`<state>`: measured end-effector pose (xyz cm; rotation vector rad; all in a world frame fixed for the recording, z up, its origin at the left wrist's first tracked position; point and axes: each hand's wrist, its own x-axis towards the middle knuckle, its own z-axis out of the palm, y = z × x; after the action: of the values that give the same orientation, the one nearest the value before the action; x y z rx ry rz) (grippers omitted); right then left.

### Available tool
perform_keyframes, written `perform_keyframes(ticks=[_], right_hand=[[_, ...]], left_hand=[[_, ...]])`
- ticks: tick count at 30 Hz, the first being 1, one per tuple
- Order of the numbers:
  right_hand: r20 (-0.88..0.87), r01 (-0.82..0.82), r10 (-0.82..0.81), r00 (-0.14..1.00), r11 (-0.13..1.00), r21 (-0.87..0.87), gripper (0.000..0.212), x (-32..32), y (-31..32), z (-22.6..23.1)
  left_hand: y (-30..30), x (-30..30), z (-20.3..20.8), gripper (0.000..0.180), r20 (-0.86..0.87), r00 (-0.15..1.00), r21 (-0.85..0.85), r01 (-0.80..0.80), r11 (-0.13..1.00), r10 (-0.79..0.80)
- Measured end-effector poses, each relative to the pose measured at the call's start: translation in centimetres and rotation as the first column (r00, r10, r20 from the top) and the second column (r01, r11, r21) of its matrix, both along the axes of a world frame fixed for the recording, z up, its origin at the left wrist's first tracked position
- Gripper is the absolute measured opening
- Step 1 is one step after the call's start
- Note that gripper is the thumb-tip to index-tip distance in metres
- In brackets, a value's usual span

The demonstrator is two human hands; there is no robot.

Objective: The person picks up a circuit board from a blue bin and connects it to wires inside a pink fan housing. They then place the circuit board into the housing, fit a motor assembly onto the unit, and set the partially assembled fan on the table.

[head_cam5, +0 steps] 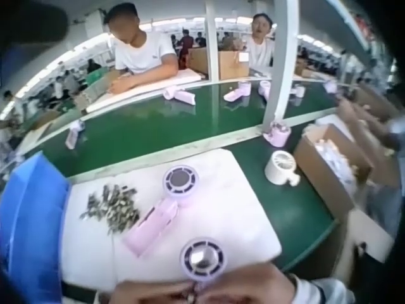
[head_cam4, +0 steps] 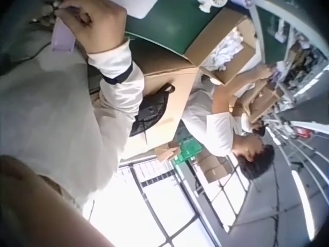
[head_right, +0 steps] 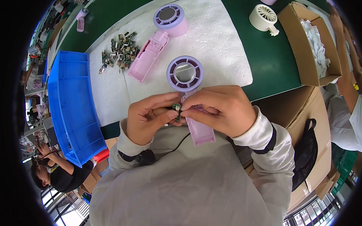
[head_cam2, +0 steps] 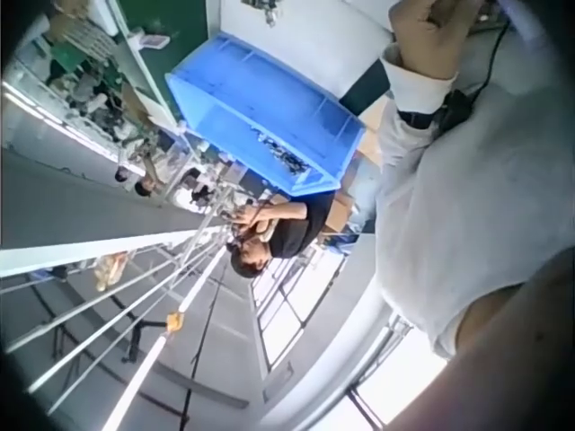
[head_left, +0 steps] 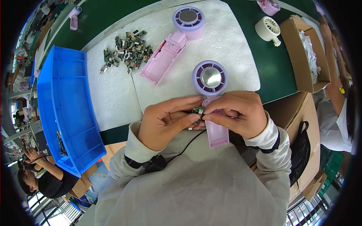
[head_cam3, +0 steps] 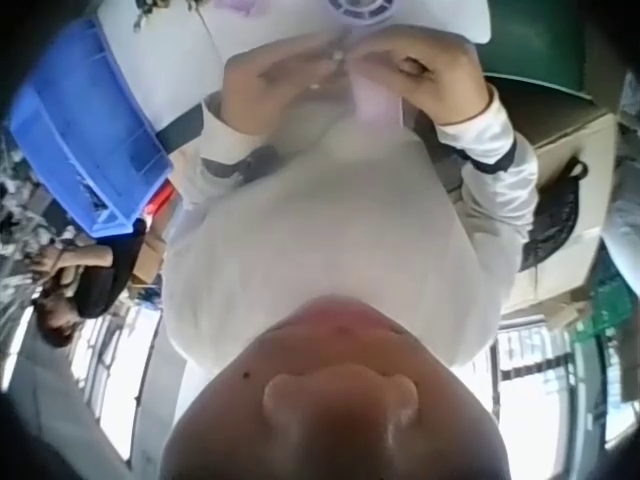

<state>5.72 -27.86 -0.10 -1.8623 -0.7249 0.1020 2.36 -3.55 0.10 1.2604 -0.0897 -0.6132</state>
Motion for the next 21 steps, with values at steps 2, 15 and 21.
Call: perform_keyframes(ticks=[2, 15, 21], right_hand=[[0.013, 0.004, -0.004, 1.000, 1.000, 0.011, 0.019, 0.06, 0.07, -0.13], [-0.075, -0.001, 0.002, 0.997, 1.000, 0.011, 0.019, 0.01, 0.04, 0.60], [-0.059, 0.034, -0.033, 0.998, 0.999, 0.016, 0.017, -0.33, 0.21, 0.61]], left_hand=[[-0.11, -0.09, -0.35, 0.037, 0.011, 0.999, -0.015, -0.031, 0.999, 0.031], [0.12, 0.09, -1.06, 0.031, 0.117, 0.993, -0.050, -0.023, 0.999, 0.029], [0.02, -0.01, -0.96, 0.031, 0.089, 0.995, -0.082, -0.033, 0.996, 0.040]])
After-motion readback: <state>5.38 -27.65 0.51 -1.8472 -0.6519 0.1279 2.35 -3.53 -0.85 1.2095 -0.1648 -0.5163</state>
